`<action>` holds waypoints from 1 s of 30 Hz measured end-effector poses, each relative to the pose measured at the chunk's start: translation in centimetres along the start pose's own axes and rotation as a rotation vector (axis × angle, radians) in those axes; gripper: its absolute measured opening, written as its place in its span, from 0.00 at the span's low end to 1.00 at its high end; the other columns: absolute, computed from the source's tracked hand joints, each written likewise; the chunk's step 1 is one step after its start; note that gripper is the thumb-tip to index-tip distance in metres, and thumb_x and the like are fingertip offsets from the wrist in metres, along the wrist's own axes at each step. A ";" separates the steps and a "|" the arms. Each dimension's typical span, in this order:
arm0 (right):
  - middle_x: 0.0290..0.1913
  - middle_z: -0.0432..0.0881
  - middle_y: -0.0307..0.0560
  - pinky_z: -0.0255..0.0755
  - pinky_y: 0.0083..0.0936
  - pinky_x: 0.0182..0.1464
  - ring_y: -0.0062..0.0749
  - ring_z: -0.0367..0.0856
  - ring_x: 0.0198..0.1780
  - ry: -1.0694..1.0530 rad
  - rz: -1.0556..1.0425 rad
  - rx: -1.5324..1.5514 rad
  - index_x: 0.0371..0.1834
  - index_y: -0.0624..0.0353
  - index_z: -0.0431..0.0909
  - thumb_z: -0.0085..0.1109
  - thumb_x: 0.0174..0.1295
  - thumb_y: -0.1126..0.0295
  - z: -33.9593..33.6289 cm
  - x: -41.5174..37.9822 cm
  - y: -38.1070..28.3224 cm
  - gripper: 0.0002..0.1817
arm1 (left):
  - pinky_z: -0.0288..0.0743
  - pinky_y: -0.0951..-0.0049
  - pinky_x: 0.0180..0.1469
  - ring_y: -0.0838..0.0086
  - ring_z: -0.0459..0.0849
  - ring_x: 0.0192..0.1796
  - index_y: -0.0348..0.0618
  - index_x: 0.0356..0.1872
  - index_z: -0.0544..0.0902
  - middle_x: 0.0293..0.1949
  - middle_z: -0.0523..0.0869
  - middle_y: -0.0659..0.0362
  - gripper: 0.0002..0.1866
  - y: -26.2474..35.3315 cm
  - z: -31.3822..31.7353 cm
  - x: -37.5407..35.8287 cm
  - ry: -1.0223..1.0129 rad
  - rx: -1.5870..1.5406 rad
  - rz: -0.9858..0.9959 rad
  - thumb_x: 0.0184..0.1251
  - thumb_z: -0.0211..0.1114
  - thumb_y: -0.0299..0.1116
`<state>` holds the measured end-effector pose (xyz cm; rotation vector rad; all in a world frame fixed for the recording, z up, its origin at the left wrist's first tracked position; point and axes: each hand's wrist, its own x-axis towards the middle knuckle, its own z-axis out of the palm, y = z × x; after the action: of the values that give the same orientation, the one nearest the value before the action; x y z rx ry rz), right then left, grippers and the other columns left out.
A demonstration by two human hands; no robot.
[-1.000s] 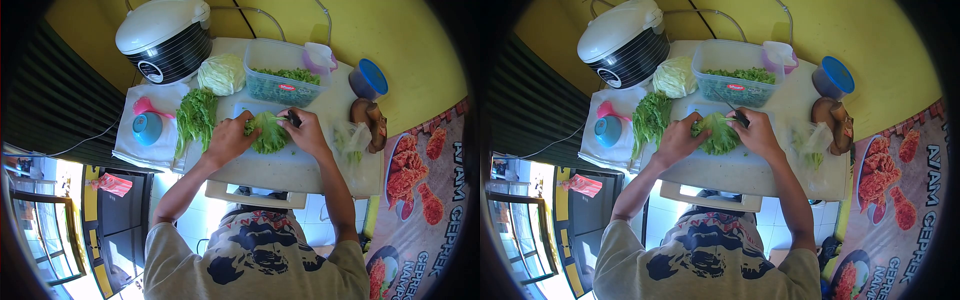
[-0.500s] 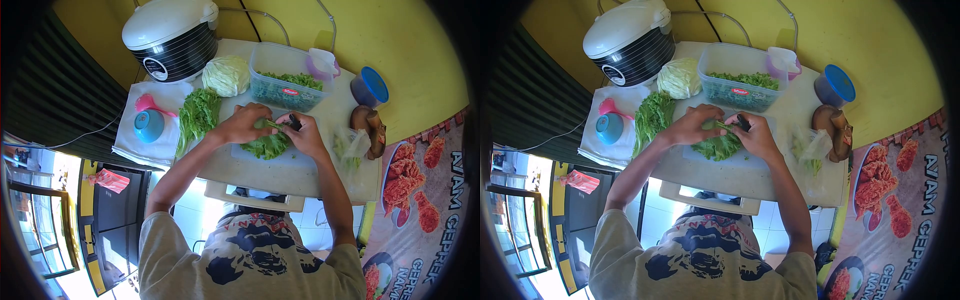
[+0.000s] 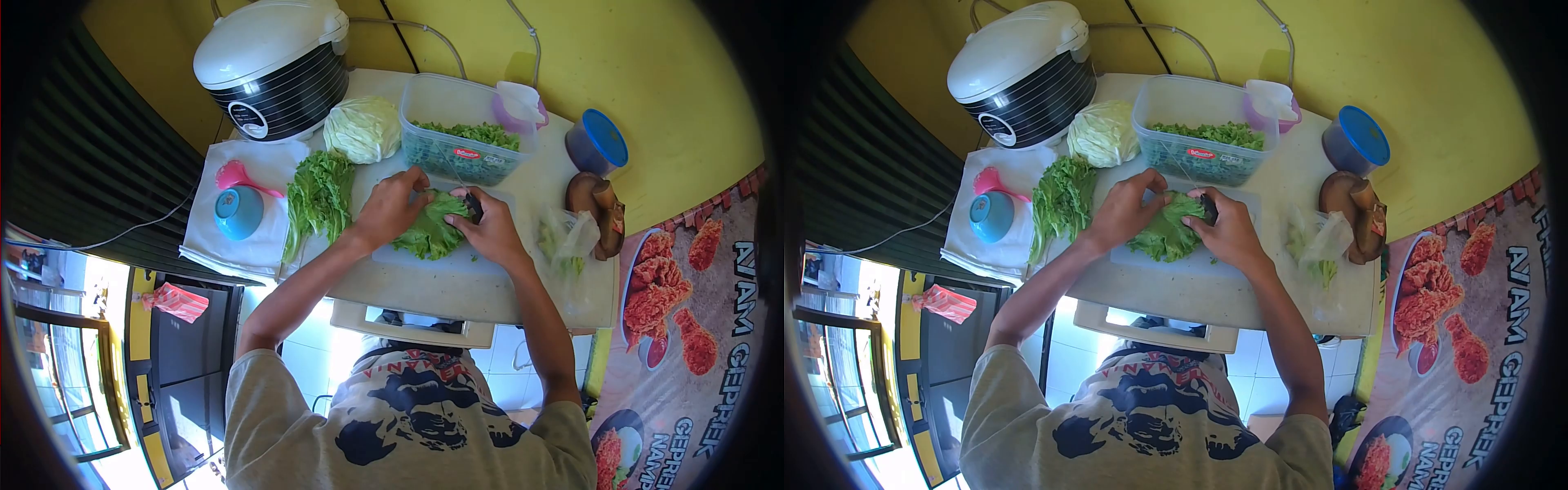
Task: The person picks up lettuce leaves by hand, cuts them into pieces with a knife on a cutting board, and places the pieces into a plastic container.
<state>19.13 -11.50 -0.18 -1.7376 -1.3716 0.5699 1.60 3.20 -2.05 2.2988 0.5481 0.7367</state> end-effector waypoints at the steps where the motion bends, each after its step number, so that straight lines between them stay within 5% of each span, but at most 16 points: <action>1: 0.44 0.87 0.49 0.78 0.27 0.50 0.32 0.83 0.42 0.040 -0.031 -0.012 0.62 0.64 0.80 0.75 0.63 0.74 0.2 -0.2 -0.2 0.24 | 0.82 0.55 0.48 0.51 0.89 0.45 0.36 0.51 0.81 0.49 0.87 0.48 0.14 1.6 -0.5 -0.2 -0.006 0.082 -0.080 0.74 0.71 0.33; 3: 0.46 0.87 0.53 0.79 0.30 0.50 0.38 0.86 0.43 0.105 -0.053 -0.012 0.64 0.65 0.79 0.70 0.65 0.76 0.2 -0.8 -0.6 0.23 | 0.80 0.57 0.54 0.49 0.87 0.53 0.37 0.55 0.82 0.55 0.87 0.49 0.15 4.6 -1.5 -0.5 -0.019 0.247 -0.241 0.74 0.70 0.34; 6: 0.46 0.85 0.56 0.79 0.32 0.48 0.40 0.85 0.42 0.129 -0.026 -0.033 0.69 0.65 0.76 0.64 0.68 0.78 -0.6 -2.6 -0.9 0.25 | 0.78 0.53 0.59 0.52 0.85 0.59 0.39 0.55 0.84 0.55 0.87 0.52 0.15 5.1 -2.3 -2.3 0.246 0.515 0.098 0.73 0.70 0.34; 11: 0.44 0.82 0.59 0.79 0.35 0.47 0.44 0.85 0.41 0.070 -0.002 -0.054 0.79 0.61 0.68 0.55 0.72 0.82 -1.1 -6.9 -3.4 0.30 | 0.73 0.52 0.66 0.57 0.83 0.63 0.40 0.58 0.85 0.59 0.87 0.54 0.19 3.8 -2.4 -5.8 0.080 0.446 0.258 0.70 0.72 0.34; 12: 0.40 0.84 0.54 0.78 0.30 0.43 0.33 0.83 0.35 0.050 0.012 -0.051 0.79 0.59 0.70 0.53 0.74 0.81 -1.0 -7.6 -4.2 0.29 | 0.73 0.52 0.66 0.57 0.82 0.64 0.40 0.59 0.85 0.60 0.87 0.54 0.19 3.5 -2.1 -6.2 0.060 0.457 0.261 0.70 0.72 0.35; 15: 0.44 0.86 0.62 0.80 0.34 0.45 0.48 0.87 0.36 0.003 -0.078 -0.167 0.80 0.57 0.69 0.54 0.75 0.81 0.2 -8.9 -5.4 0.30 | 0.70 0.51 0.68 0.59 0.81 0.66 0.40 0.62 0.85 0.62 0.87 0.56 0.21 3.5 -1.4 -6.8 0.032 0.456 0.211 0.71 0.71 0.35; 16: 0.41 0.81 0.62 0.81 0.49 0.40 0.58 0.86 0.36 -0.073 -0.070 -0.237 0.84 0.52 0.61 0.55 0.73 0.80 0.4 -9.2 -5.3 0.36 | 0.68 0.51 0.69 0.60 0.81 0.67 0.41 0.62 0.85 0.63 0.87 0.56 0.21 3.6 -1.2 -6.8 0.027 0.452 0.187 0.71 0.71 0.36; 22: 0.37 0.78 0.57 0.81 0.45 0.31 0.52 0.83 0.26 -0.139 -0.054 -0.421 0.84 0.51 0.61 0.56 0.70 0.79 1.3 -9.9 -4.9 0.38 | 0.62 0.52 0.69 0.64 0.80 0.68 0.44 0.63 0.85 0.64 0.86 0.59 0.21 3.6 -0.6 -7.0 0.013 0.467 0.125 0.73 0.71 0.39; 30: 0.39 0.78 0.55 0.81 0.43 0.29 0.49 0.83 0.25 -0.120 -0.038 -0.573 0.85 0.51 0.60 0.59 0.65 0.79 1.9 -9.8 -4.2 0.42 | 0.60 0.51 0.69 0.66 0.80 0.66 0.47 0.61 0.86 0.61 0.86 0.61 0.20 4.0 0.1 -6.7 0.024 0.523 0.086 0.72 0.71 0.41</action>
<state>12.28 -19.86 0.86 -2.1426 -1.7692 0.2723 -2.70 -3.36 -1.69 2.8114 0.7245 0.7256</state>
